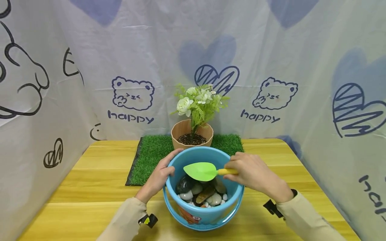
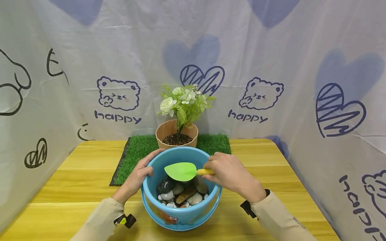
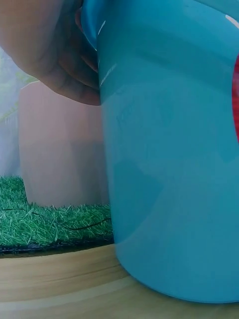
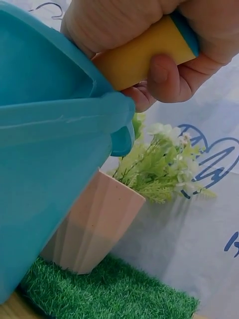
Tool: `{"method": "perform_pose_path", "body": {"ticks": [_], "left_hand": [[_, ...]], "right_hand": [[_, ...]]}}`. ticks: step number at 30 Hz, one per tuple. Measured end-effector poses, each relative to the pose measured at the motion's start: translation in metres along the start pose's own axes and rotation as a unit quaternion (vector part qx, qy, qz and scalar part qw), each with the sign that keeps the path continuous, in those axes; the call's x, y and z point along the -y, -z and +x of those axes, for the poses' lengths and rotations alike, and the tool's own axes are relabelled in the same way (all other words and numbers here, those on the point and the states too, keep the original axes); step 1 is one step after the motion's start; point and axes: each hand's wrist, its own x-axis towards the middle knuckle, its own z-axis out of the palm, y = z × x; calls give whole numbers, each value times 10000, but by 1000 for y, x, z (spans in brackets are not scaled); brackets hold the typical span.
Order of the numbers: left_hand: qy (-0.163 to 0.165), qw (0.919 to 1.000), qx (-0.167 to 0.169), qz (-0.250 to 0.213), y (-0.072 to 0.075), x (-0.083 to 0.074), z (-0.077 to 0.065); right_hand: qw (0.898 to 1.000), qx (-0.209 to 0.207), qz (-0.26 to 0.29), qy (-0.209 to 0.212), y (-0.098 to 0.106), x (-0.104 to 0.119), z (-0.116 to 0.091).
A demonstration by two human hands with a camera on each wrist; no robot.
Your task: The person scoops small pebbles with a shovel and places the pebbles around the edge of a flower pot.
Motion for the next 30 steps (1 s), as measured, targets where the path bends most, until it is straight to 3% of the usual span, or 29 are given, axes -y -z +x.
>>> {"method": "perform_pose_path", "body": {"ticks": [13,30], "left_hand": [[-41,9999,-107,23,-2,1,1],[-59,9998,-184,-34,-3,3,-1]], "right_hand": [[9997,163,32,167,2,-2,1],[9996,221,145,29,-1,1,7]]}}
